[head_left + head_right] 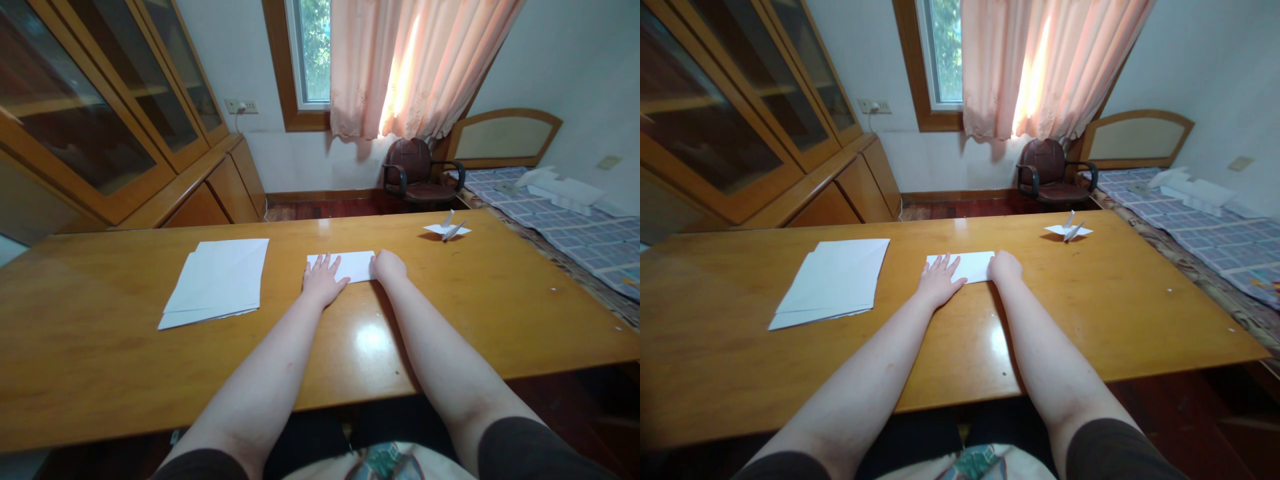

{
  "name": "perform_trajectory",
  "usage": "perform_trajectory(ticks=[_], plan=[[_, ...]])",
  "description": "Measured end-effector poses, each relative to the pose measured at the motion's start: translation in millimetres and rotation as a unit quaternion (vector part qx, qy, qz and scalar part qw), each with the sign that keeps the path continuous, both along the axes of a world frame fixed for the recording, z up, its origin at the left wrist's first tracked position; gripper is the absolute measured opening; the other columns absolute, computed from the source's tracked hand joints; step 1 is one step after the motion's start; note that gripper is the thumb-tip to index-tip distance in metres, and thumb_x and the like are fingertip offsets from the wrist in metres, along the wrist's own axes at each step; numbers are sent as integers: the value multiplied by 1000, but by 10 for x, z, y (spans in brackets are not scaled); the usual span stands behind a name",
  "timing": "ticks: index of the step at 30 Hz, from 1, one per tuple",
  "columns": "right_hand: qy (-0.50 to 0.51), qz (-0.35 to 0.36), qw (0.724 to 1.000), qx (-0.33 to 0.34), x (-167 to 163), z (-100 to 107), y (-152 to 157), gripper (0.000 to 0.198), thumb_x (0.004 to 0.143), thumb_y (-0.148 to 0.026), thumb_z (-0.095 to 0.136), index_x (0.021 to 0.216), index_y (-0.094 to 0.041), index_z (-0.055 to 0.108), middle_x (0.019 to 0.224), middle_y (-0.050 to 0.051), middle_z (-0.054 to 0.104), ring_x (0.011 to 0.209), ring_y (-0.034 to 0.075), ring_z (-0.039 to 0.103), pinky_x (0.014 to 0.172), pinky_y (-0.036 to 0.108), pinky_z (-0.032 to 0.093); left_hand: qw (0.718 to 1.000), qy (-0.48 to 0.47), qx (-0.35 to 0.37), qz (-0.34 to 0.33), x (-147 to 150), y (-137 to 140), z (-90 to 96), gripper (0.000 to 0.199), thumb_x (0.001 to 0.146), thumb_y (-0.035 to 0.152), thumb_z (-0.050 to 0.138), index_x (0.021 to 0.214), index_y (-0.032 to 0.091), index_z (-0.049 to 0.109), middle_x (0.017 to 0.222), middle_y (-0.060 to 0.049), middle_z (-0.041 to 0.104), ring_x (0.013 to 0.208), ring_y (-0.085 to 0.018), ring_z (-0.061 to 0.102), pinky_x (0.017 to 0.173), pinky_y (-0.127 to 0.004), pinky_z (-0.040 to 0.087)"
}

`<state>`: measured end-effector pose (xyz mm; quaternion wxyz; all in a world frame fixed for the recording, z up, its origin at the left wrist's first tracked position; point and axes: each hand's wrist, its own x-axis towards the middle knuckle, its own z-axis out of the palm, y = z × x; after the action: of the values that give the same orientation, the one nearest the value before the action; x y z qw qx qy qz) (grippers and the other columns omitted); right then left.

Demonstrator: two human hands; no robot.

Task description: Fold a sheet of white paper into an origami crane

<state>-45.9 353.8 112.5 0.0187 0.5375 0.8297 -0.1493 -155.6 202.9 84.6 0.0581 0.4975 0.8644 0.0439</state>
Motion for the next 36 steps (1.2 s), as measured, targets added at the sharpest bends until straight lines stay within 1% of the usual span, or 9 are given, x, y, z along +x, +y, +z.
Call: perform_trajectory(ticks=[5,9,14,20,24,29,32,36], plan=[[3,5,1000,1,7,9,-3,37,90,-34,42,107,-11,65,111,19,65,104,27,61,85,35,46,999,15,-12,26,-3,-2,-16,79,81,72,25,147,29,19,155,-8,15,142,-30,10,112,-48,11],[2,6,1000,2,7,21,-10,36,90,-34,42,107,-12,65,110,19,65,103,27,62,84,36,47,999,19,-2,42,13,-13,-28,82,80,74,26,147,27,19,155,-9,15,141,-32,11,112,-45,13],[3,7,1000,4,2,13,-9,37,90,-34,42,107,-12,66,109,20,65,103,26,62,83,34,47,999,24,0,42,20,-23,-37,79,81,72,24,147,28,18,155,-8,16,141,-32,11,112,-45,12],[5,11,1000,5,3,-10,9,37,89,-33,42,105,-11,67,109,21,65,101,28,62,81,35,47,999,16,4,44,9,-11,-41,80,80,73,25,147,28,20,154,-10,16,141,-33,10,112,-46,12],[13,11,1000,10,14,-7,0,36,89,-34,44,105,-11,66,108,21,65,101,27,62,81,34,48,999,10,-2,44,4,-7,-36,81,80,74,26,147,28,19,155,-10,15,141,-33,9,112,-46,12],[15,6,1000,10,19,4,-8,36,89,-34,44,105,-11,66,108,20,65,100,29,63,81,36,48,999,11,-6,42,9,-7,-24,82,80,74,26,147,28,18,155,-10,14,141,-33,9,112,-46,12],[12,4,1000,8,12,1,-4,35,89,-34,45,105,-11,66,108,20,65,101,28,63,81,35,47,999,11,-8,40,15,-8,-12,80,80,73,26,147,30,19,155,-8,14,141,-34,9,112,-47,11],[6,6,1000,7,6,-3,-8,35,89,-34,44,106,-12,65,108,20,65,101,27,62,81,34,47,1000,15,-5,17,18,-12,-3,71,83,70,26,145,37,21,156,-4,13,141,-36,10,111,-52,9]])
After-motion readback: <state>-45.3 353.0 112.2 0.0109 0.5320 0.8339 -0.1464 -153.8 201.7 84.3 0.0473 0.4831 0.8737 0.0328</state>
